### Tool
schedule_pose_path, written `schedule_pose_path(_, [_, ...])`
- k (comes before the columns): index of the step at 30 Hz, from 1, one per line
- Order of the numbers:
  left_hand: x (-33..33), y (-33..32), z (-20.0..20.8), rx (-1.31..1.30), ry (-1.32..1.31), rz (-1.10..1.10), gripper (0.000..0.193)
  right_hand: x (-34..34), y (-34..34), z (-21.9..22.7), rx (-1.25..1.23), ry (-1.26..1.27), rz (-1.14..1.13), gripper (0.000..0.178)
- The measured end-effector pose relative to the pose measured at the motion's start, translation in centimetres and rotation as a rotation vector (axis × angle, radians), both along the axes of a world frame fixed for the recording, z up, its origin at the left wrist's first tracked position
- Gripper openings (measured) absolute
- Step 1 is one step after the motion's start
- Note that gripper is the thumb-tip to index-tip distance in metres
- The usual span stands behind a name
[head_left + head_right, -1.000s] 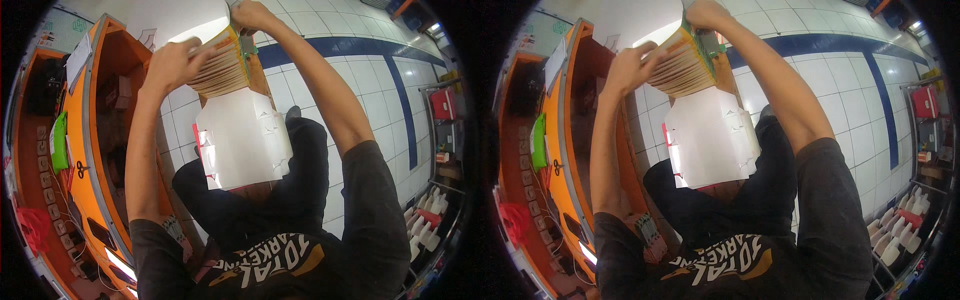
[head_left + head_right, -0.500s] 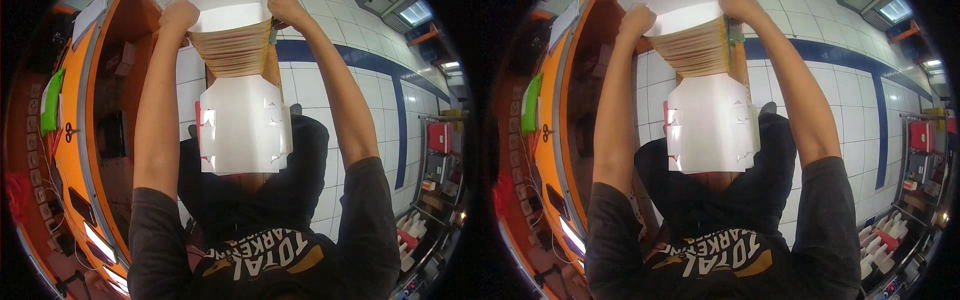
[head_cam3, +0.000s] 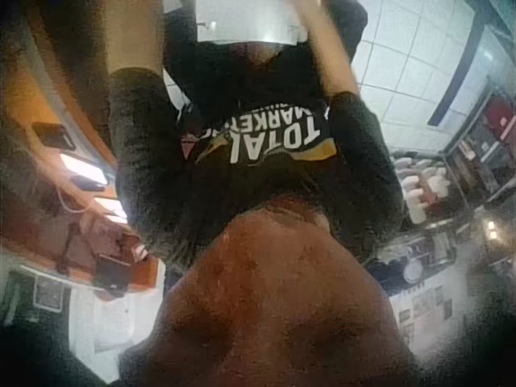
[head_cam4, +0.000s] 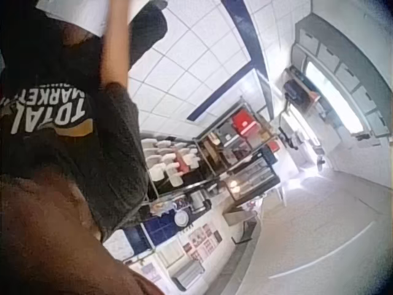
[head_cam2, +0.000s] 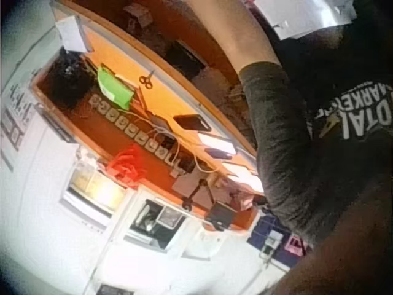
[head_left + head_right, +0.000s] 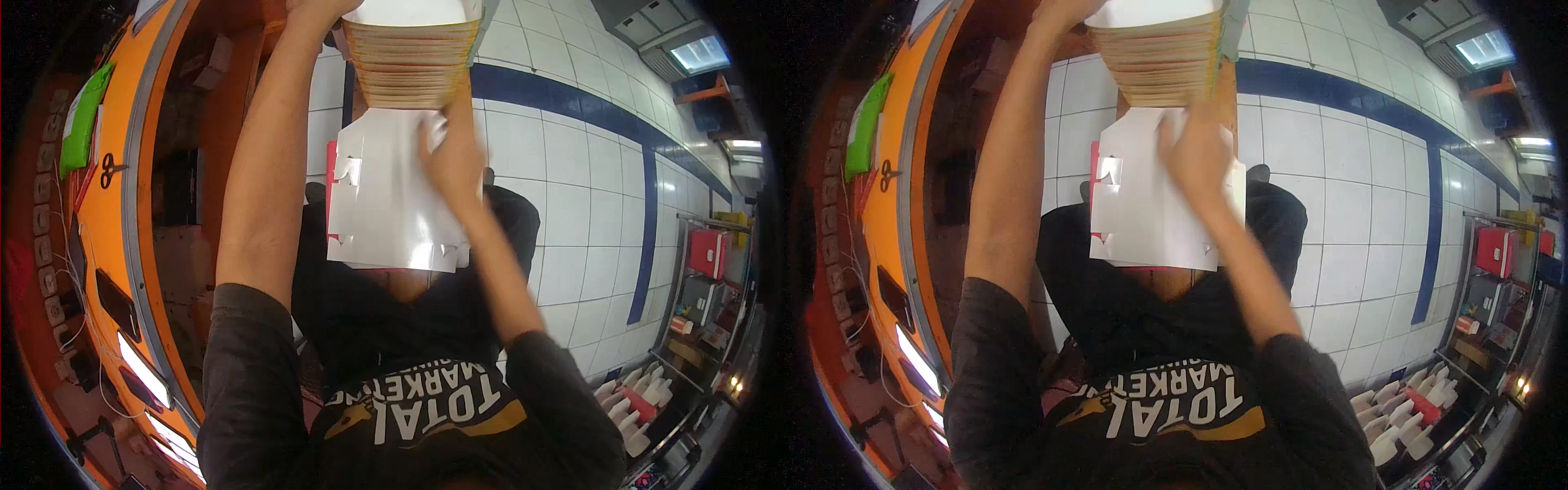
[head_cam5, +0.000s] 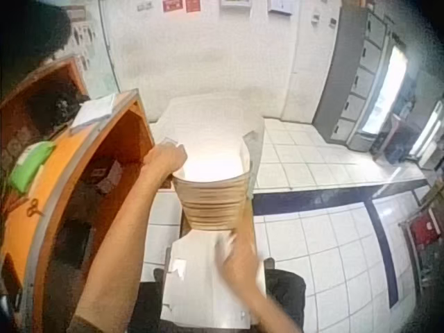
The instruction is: Assembling and applying labels to takeaway food boxes in a commercial kitchen prep area.
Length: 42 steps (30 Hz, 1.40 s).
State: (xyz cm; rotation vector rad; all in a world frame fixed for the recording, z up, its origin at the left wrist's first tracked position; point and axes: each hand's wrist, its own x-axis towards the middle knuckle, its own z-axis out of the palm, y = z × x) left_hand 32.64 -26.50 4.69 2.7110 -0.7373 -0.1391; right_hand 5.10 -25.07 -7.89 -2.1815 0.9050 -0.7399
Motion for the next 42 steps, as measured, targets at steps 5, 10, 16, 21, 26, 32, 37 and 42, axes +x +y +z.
schedule_pose_path(5, [-0.9, 2.4, 0.9, 0.368, -0.235, -0.221, 0.062, 1.3, 14.8, -9.3, 0.041, 0.589, 0.099, 0.116])
schedule_pose_path(10, [-6.7, 13.1, -4.1, -0.183, -0.265, -0.025, 0.052, 3.4, 16.6, -10.5, 0.215, 0.630, 0.027, 0.122])
schedule_pose_path(16, [-16.8, 28.0, -14.6, -0.153, 0.093, 0.007, 0.032, 2.8, 16.9, -11.3, 0.172, 0.633, 0.067, 0.074])
schedule_pose_path(21, [-25.2, 33.1, -18.9, -0.088, -0.145, -0.187, 0.052, -0.5, 14.1, -13.7, 0.380, 0.357, 0.178, 0.032])
schedule_pose_path(26, [-28.8, 34.0, -20.1, -0.119, -0.048, -0.242, 0.046, -3.9, 10.8, -14.6, 1.328, -0.183, 0.113, 0.027])
schedule_pose_path(32, [-29.8, 31.0, -21.1, -0.489, 0.005, -0.438, 0.012, -5.5, 11.6, -14.1, 1.340, -0.282, 0.157, 0.026])
schedule_pose_path(37, [-30.0, 28.4, -21.6, -0.486, 0.122, -0.320, 0.010, -7.0, 13.3, -14.2, 0.790, 0.003, 0.310, 0.030])
schedule_pose_path(42, [-28.9, 28.7, -23.0, -0.575, 0.163, -0.146, 0.015, -8.0, 14.6, -13.6, 0.879, 0.001, 0.381, 0.033])
